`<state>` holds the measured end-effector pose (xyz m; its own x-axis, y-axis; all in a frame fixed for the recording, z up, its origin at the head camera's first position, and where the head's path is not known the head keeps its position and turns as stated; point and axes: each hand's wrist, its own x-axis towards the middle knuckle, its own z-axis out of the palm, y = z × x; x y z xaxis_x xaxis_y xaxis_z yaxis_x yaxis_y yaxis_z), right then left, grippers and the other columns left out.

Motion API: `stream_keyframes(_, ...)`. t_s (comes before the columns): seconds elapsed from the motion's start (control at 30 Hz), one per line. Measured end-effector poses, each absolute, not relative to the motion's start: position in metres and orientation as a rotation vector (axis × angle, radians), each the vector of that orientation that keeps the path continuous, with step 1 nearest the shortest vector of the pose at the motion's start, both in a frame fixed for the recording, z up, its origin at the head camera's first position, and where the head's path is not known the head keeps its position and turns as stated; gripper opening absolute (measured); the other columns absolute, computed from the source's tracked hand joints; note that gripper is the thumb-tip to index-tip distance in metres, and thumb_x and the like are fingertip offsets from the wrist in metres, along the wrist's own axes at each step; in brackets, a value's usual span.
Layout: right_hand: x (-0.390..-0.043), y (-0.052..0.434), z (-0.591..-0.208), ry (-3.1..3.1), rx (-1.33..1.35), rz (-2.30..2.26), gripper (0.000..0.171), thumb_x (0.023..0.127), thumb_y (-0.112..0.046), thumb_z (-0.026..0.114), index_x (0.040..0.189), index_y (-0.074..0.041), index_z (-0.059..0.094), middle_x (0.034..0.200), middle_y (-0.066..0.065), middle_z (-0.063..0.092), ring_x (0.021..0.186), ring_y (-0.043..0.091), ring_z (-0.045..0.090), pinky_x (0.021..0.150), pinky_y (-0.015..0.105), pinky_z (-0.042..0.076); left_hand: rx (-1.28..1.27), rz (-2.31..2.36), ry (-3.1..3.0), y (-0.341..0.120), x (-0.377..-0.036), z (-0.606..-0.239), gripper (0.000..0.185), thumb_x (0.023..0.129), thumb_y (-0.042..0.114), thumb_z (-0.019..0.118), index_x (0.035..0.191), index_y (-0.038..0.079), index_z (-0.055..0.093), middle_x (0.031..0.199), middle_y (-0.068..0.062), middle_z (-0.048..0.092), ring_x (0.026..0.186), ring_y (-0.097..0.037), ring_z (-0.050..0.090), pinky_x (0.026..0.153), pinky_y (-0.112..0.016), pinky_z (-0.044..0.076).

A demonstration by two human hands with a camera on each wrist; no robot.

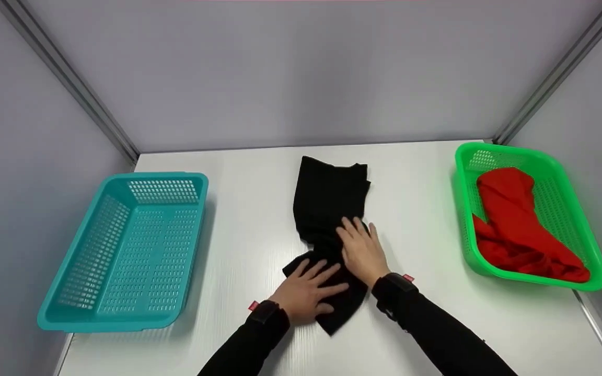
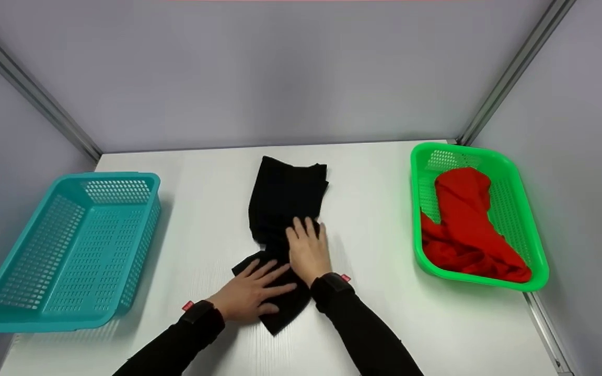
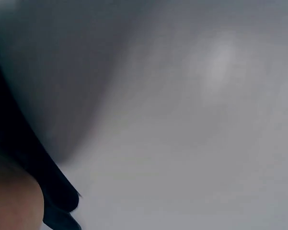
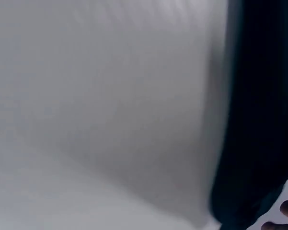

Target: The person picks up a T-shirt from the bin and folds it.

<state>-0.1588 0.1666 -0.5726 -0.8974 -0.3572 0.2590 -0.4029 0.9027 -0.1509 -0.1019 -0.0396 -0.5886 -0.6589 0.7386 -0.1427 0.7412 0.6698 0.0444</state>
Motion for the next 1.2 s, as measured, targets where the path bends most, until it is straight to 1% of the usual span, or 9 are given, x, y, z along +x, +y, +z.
stream_keyframes(0.1,-0.141,0.156,-0.572,-2.745,0.728,0.346,0.037,0.096,-0.011,0.070,0.132,-0.003,0.066,0.146,0.018,0.060,0.136,0.041,0.054,0.111,0.063,0.041,1.043,-0.147,2.934,-0.022,-0.105,-0.595,0.060,0.105,0.064,0.038,0.161,0.043,0.034,0.171,0.005,0.027,0.157,-0.026,0.024,0.124,-0.054,0.024)
stream_keyframes(0.23,-0.125,0.148,-0.574,-2.749,0.784,0.389,0.039,0.103,-0.021,0.062,0.139,-0.004,0.064,0.145,0.017,0.060,0.135,0.041,0.055,0.109,0.063,0.043,0.763,-0.190,3.191,-0.005,-0.110,-0.607,0.068,0.102,0.059,0.049,0.159,0.022,0.045,0.162,-0.005,0.043,0.151,-0.035,0.036,0.118,-0.058,0.034)
stream_keyframes(0.33,-0.121,0.150,-0.580,-2.872,0.724,0.472,0.046,0.110,-0.032,0.052,0.146,-0.005,0.058,0.148,0.017,0.058,0.137,0.041,0.053,0.112,0.063,0.039,0.746,-0.003,3.203,-0.006,-0.111,-0.610,0.071,0.101,0.054,0.054,0.155,0.010,0.048,0.159,-0.012,0.045,0.149,-0.040,0.038,0.118,-0.058,0.033)
stream_keyframes(0.43,-0.124,0.160,-0.588,-2.980,0.669,0.489,0.052,0.110,-0.038,0.049,0.148,-0.002,0.055,0.150,0.019,0.056,0.140,0.041,0.050,0.116,0.062,0.035,0.815,0.278,3.106,-0.017,-0.114,-0.607,0.067,0.101,0.045,0.057,0.152,0.003,0.047,0.160,-0.015,0.043,0.151,-0.037,0.036,0.123,-0.052,0.028)
stream_keyframes(0.6,-0.139,0.179,-0.597,-2.985,0.705,0.344,0.052,0.107,-0.032,0.058,0.150,-0.003,0.054,0.155,0.016,0.051,0.146,0.043,0.042,0.119,0.063,0.029,0.819,0.381,3.031,-0.031,-0.120,-0.598,0.060,0.099,0.031,0.057,0.153,0.007,0.048,0.163,-0.011,0.040,0.153,-0.038,0.031,0.124,-0.049,0.026)
stream_keyframes(0.77,-0.147,0.188,-0.599,-2.976,0.775,0.306,0.052,0.106,-0.027,0.059,0.153,-0.008,0.051,0.160,0.011,0.047,0.149,0.045,0.036,0.118,0.067,0.026,0.860,0.223,3.122,-0.034,-0.124,-0.598,0.052,0.103,0.028,0.055,0.152,0.010,0.052,0.152,-0.008,0.053,0.138,-0.037,0.050,0.115,-0.045,0.041)
stream_keyframes(0.9,-0.141,0.187,-0.601,-2.948,0.824,0.275,0.051,0.105,-0.026,0.061,0.153,-0.012,0.052,0.161,0.009,0.045,0.149,0.046,0.035,0.117,0.068,0.027,0.994,0.086,3.223,-0.039,-0.126,-0.597,0.038,0.098,0.020,0.064,0.136,0.014,0.066,0.129,-0.004,0.061,0.116,-0.029,0.057,0.100,-0.040,0.049)
stream_keyframes(1.07,-0.127,0.176,-0.597,-2.818,0.922,0.272,0.049,0.100,-0.023,0.070,0.146,-0.011,0.058,0.155,0.016,0.049,0.145,0.048,0.040,0.113,0.071,0.032,1.115,0.117,3.249,-0.049,-0.124,-0.596,0.021,0.094,0.009,0.068,0.114,0.016,0.068,0.117,-0.002,0.062,0.117,-0.026,0.058,0.097,-0.039,0.051)
stream_keyframes(1.2,-0.112,0.166,-0.590,-2.842,1.047,0.339,0.055,0.101,-0.041,0.067,0.145,-0.008,0.058,0.148,0.018,0.053,0.146,0.046,0.040,0.115,0.068,0.031,1.205,0.069,3.228,-0.056,-0.118,-0.597,0.015,0.094,0.012,0.070,0.109,0.014,0.068,0.112,-0.003,0.062,0.101,-0.025,0.061,0.082,-0.034,0.055)
